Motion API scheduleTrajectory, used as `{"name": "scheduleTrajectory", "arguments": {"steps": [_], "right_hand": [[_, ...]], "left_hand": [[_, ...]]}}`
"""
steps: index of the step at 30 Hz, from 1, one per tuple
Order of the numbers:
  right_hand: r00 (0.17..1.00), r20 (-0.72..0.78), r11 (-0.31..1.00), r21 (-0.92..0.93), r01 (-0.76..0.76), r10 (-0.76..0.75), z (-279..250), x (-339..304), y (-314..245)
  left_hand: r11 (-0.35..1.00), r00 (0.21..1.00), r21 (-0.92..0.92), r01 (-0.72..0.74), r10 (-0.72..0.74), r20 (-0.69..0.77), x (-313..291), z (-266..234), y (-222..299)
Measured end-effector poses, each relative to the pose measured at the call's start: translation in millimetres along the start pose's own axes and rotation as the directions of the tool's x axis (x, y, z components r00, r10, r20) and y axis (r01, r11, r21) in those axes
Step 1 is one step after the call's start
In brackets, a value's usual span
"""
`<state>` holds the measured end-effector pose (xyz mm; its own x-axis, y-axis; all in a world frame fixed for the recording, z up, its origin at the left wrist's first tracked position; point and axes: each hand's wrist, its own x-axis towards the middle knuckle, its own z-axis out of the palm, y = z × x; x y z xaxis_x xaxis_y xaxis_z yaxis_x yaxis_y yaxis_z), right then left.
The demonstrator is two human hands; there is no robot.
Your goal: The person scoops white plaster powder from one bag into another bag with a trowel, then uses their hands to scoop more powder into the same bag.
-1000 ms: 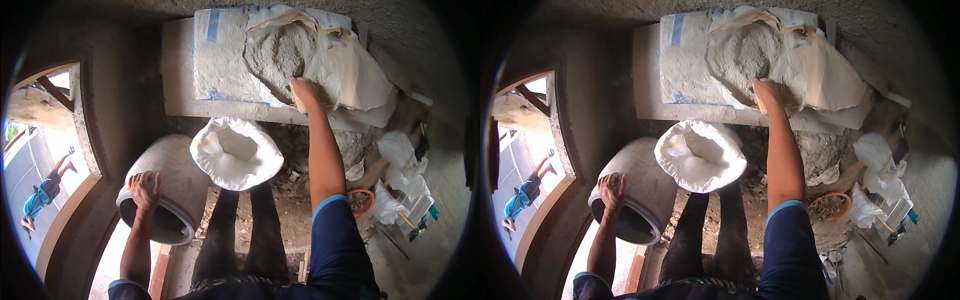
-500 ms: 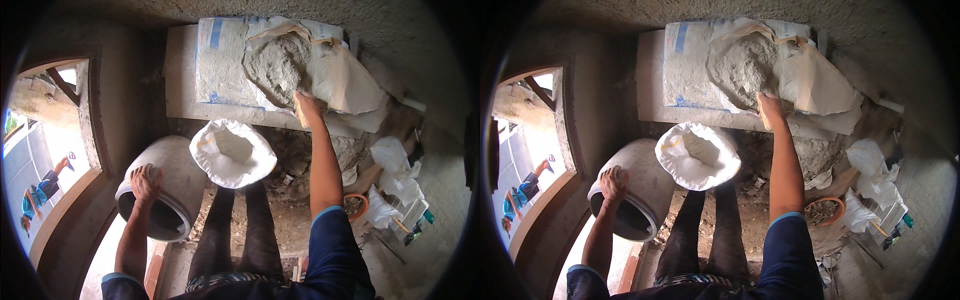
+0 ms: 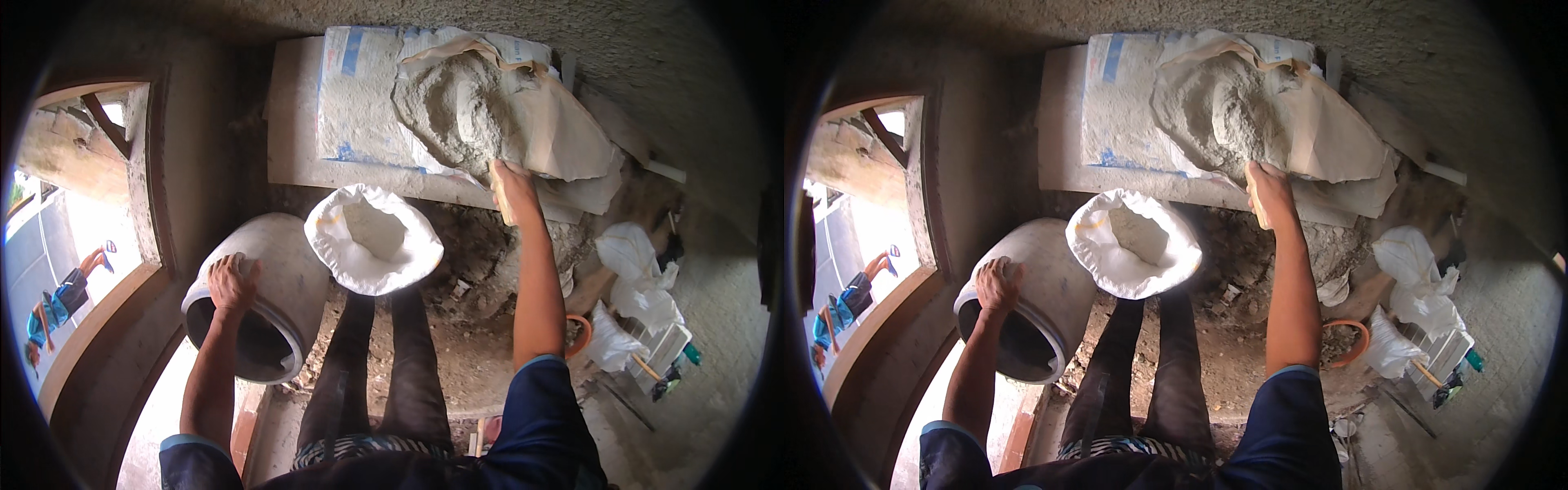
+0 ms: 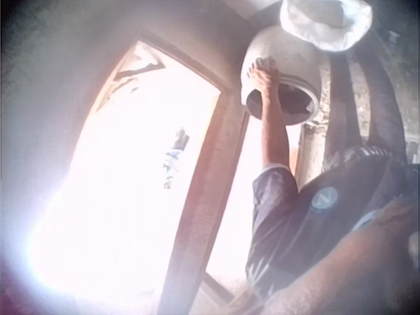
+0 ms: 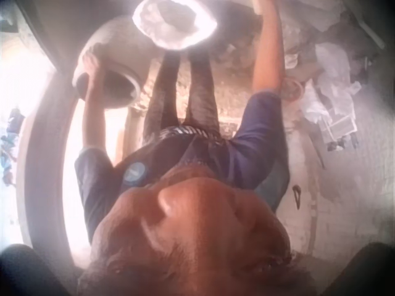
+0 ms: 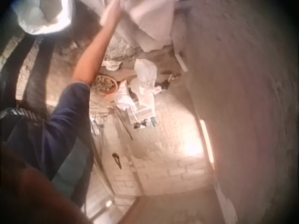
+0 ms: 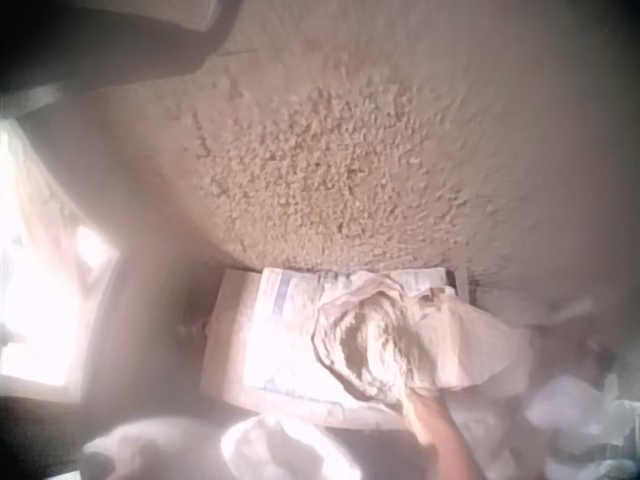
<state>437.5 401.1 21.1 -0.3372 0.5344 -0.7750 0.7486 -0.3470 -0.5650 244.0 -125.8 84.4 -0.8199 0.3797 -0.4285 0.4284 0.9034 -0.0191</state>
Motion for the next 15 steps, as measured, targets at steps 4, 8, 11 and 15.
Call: {"name": "scheduleTrajectory", "arguments": {"steps": [4,8,11,15], "right_hand": [[1.0,0.011,0.998,-0.067,0.02,-0.019,-2,-38,-8],[0.998,0.051,0.995,-0.092,0.027,-0.022,-2,-85,-7],[0.988,0.149,0.975,-0.21,0.077,-0.046,0,-117,7],[0.972,0.233,0.956,-0.287,0.066,0.003,11,-161,25]], "left_hand": [[0.999,0.999,-0.017,0.029,-0.028,0.023,1,-5,4],[1.0,0.998,-0.016,0.02,-0.019,0.058,3,-5,3],[0.999,0.993,-0.008,0.031,-0.03,0.112,4,-8,5],[1.0,0.996,-0.012,0.029,-0.028,0.081,2,-4,1]]}}
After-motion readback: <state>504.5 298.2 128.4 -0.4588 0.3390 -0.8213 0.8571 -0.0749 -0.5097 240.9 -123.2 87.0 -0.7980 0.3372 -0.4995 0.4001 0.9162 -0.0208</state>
